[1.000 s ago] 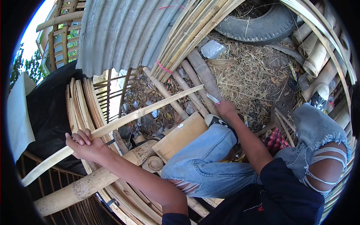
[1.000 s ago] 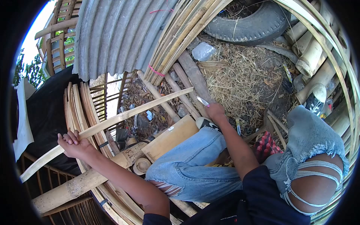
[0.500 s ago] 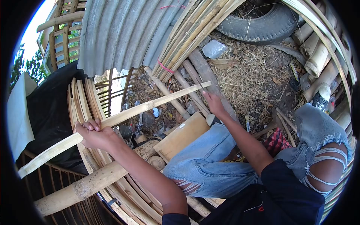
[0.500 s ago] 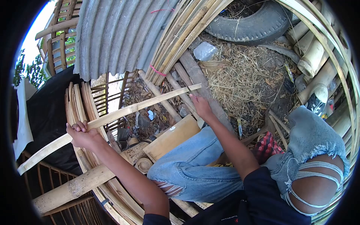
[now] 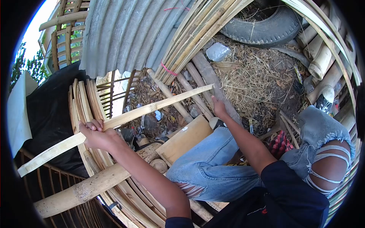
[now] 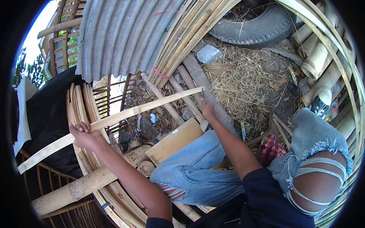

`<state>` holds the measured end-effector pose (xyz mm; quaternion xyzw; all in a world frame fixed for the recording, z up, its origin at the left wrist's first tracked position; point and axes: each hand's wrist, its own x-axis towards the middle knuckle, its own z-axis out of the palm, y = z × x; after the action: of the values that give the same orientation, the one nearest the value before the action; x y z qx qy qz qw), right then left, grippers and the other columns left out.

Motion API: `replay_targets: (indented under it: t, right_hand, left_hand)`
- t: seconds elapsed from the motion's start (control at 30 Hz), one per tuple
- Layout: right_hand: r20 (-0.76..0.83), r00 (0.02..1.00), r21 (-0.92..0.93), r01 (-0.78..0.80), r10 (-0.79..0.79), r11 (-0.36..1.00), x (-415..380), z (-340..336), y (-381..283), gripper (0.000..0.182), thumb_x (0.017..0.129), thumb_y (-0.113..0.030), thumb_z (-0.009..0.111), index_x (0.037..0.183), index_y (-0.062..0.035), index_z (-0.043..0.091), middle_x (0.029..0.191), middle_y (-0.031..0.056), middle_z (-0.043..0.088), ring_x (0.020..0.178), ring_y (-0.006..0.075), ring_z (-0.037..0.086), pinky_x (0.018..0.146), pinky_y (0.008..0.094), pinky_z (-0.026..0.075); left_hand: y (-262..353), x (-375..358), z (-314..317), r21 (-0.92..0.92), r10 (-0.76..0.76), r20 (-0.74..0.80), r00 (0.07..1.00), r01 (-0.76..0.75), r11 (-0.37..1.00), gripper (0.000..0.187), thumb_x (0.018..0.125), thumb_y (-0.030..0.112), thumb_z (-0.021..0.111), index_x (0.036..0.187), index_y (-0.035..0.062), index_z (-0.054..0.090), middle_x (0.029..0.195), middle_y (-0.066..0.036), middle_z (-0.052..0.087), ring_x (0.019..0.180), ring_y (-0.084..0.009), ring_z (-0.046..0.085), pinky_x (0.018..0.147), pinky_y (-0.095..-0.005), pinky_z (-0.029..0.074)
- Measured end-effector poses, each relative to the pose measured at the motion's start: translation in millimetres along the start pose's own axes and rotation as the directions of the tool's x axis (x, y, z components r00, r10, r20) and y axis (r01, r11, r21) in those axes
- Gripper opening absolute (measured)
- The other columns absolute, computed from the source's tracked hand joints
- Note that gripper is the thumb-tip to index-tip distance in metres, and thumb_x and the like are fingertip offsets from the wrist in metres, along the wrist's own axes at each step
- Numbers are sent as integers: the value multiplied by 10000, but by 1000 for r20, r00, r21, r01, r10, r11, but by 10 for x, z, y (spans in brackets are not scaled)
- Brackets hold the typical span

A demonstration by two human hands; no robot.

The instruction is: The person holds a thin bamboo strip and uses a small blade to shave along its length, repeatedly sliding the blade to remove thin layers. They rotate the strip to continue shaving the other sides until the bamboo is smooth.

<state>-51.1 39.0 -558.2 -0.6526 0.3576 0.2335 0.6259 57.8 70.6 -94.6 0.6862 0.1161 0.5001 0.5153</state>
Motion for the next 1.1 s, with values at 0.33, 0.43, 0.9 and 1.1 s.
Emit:
replay_targets:
  t: [0.33,0.43,0.9,1.1]
  right_hand:
    - [239,755,399,497,-611,770,-1207,-375,-1570,460,912,-342,420,737,71,520,578,245,476,572,402,496,566,437,372]
    - [192,942,171,244,-275,955,-543,-234,-1021,600,891,-484,367,739,75,524,590,215,498,594,330,528,597,416,406]
    - [334,760,414,412,-557,812,-1550,-606,-1871,552,902,-435,395,732,75,518,630,260,484,641,411,500,643,459,391]
    - [20,957,34,288,-289,957,-186,-528,-701,629,884,-496,367,803,90,581,727,299,565,771,432,575,714,472,400]
  left_hand:
    - [-12,20,-12,-120,-18,169,985,39,992,328,875,124,510,602,120,328,473,37,265,384,-50,222,377,-212,201]
    - [2,-9,62,-120,-17,180,984,39,992,361,875,123,509,573,138,310,458,37,249,377,-44,204,375,-206,183]
    - [74,-58,98,-196,-26,345,938,99,976,338,885,144,485,585,143,329,424,44,228,354,-35,177,375,-199,161]
    - [54,-29,15,-261,7,452,892,124,957,348,906,156,458,587,148,318,412,49,241,337,-24,168,349,-185,139]
